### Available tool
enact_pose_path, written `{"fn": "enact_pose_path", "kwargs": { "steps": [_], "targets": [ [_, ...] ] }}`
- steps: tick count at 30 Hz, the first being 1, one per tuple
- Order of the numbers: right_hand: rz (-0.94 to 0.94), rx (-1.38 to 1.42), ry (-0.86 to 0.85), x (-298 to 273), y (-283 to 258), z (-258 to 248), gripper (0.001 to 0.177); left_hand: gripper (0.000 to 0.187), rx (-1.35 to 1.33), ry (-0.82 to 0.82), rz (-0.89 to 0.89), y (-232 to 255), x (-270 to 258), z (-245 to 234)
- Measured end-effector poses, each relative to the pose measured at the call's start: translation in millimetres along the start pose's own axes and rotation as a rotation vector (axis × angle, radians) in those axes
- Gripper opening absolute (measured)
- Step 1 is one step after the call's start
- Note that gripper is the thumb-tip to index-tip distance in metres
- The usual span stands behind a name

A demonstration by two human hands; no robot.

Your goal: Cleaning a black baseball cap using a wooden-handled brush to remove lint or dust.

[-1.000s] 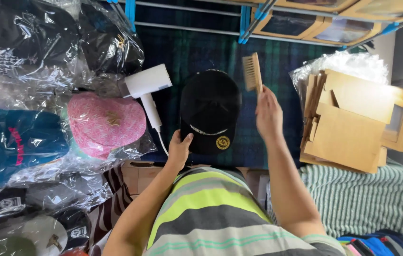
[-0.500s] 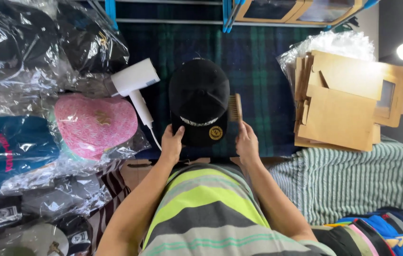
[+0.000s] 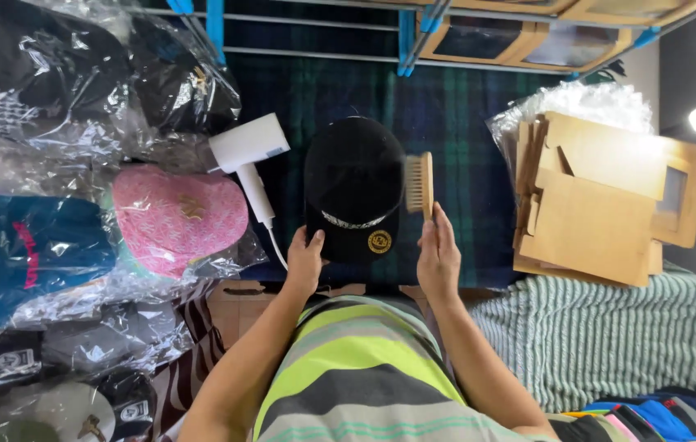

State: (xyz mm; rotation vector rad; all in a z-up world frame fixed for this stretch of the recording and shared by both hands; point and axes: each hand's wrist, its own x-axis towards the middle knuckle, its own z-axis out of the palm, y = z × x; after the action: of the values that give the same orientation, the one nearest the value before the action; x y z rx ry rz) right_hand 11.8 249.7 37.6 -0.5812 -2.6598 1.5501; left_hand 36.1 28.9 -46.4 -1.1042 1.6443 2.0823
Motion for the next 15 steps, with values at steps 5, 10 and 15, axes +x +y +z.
{"fn": "enact_pose_path", "kwargs": {
  "steps": [5, 10, 15],
  "targets": [
    [-0.858, -0.215, -0.004, 69.9, -6.6, 32.2, 0.031, 0.054, 0.041, 0.008, 0.039, -11.5, 22.2, -3.4],
    [-0.168, -0.071, -0.211, 108.0, -7.0, 11.2, 0.035, 0.05, 0.001, -0.034, 0.053, -26.2, 24.4, -9.5],
    [-0.067, 0.297, -0.144, 100.1, -24.6, 6.5, 0.043, 0.051, -0.001, 0.03, 0.073, 9.4, -4.7, 4.7]
  ]
}}
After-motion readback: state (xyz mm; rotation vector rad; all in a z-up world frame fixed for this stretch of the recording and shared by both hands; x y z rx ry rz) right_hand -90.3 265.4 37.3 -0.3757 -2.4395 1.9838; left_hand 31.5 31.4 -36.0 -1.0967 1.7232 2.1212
